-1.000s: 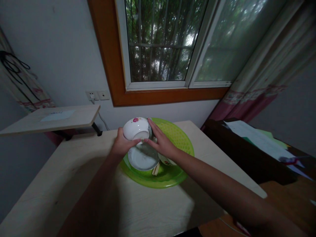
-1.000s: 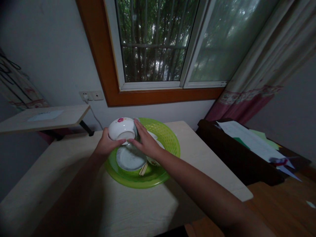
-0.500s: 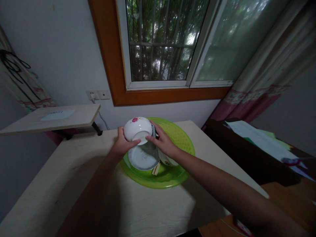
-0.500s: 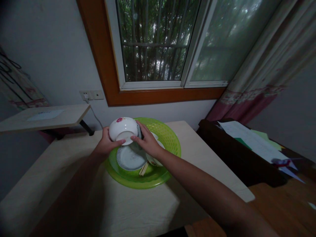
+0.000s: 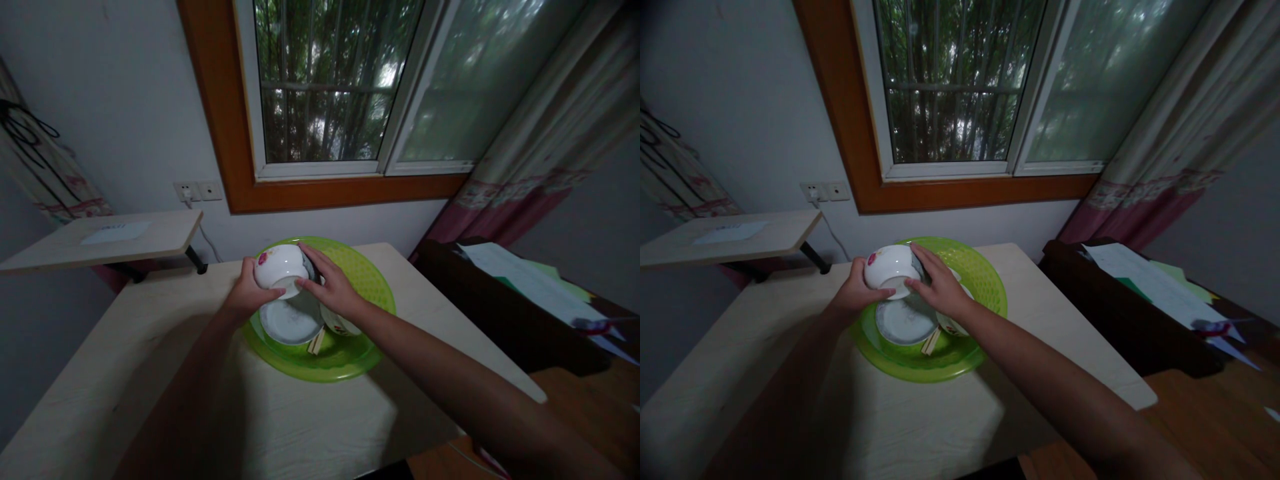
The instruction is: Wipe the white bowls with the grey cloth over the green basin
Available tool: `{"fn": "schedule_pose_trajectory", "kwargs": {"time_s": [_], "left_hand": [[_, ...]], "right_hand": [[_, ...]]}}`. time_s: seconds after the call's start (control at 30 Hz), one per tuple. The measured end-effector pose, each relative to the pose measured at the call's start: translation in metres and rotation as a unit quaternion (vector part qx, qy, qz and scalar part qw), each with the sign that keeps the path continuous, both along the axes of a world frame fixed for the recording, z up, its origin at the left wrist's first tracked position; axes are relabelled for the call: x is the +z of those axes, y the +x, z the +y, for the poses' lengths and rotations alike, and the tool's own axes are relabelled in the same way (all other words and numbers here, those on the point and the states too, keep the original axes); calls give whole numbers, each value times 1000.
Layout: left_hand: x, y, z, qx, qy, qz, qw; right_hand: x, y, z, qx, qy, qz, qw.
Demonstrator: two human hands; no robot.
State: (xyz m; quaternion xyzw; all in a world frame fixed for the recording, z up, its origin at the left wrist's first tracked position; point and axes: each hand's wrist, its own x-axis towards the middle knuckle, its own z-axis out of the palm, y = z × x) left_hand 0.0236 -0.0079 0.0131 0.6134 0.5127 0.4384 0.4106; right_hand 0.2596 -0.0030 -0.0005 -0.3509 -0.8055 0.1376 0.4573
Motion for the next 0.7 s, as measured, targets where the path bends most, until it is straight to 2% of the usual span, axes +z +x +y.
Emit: {"fn": "schedule_pose_trajectory", "kwargs": {"time_s": [0.27,0.47,0.57,0.7], "left_hand": [[2,7,-3,33,52,107,992],[0,11,-4,22,79,119,990],[0,12,-5,26,77,116,990],[0,8,-2,43,55,86,994]], "right_hand": [[10,-10,-12,18,102,-113,988],[18,-20,-23,48,154,-187,969],[19,-20,-23,50,154,-199,966],[16,-13,-16,28,115,-158,980]]}}
